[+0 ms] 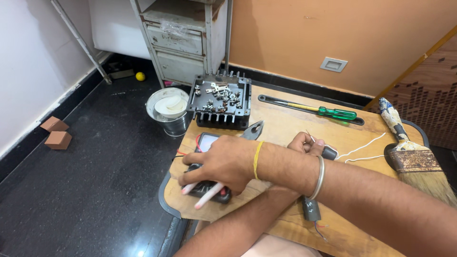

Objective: The person handles a black cylindrical capacitor and uses wire strippers to strip the insulation from white and red wires connected to it.

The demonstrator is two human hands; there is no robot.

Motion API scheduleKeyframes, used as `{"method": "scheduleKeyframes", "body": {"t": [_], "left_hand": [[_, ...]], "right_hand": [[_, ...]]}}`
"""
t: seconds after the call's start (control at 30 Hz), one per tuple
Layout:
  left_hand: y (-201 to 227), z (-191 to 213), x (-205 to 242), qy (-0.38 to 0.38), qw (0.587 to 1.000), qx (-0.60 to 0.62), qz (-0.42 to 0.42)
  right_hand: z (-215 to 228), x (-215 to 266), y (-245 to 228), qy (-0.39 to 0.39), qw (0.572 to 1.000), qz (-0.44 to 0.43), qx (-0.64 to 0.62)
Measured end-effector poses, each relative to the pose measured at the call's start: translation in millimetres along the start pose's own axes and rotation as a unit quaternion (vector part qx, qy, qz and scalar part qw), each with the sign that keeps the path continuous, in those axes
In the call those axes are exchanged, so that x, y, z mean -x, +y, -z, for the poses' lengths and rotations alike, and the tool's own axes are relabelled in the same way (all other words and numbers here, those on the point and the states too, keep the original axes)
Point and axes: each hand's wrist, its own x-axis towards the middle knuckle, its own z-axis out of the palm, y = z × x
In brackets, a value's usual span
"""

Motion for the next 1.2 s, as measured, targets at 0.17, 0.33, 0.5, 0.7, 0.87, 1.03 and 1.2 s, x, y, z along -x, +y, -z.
{"method": "scheduleKeyframes", "body": {"t": [0.17, 0.33, 0.5, 0.7, 0.87, 1.03, 1.2], "left_hand": [[-10, 0, -8, 0.018, 0.999, -0.033, -0.012], [15, -2, 0, 0.045, 0.997, -0.067, 0.019], [55, 0, 18, 0.024, 0.980, 0.156, 0.123], [64, -9, 8, 0.057, 0.995, 0.005, 0.087], [59, -2, -1, 0.066, 0.995, 0.073, 0.010], [54, -10, -5, 0.043, 0.997, 0.069, -0.006], [49, -22, -6, 0.011, 0.992, 0.116, -0.057]], "right_hand": [[0, 11, -7, -0.047, 0.996, -0.044, 0.054], [11, 24, -19, -0.030, 0.998, -0.057, 0.014], [40, 53, -22, 0.043, 0.991, -0.078, -0.095], [51, 157, -19, 0.503, 0.823, -0.159, -0.213], [-10, 275, -6, 0.702, 0.625, -0.178, -0.291], [-72, 354, 23, 0.776, 0.380, -0.054, -0.502], [-111, 348, 47, 0.786, 0.196, -0.129, -0.572]]}}
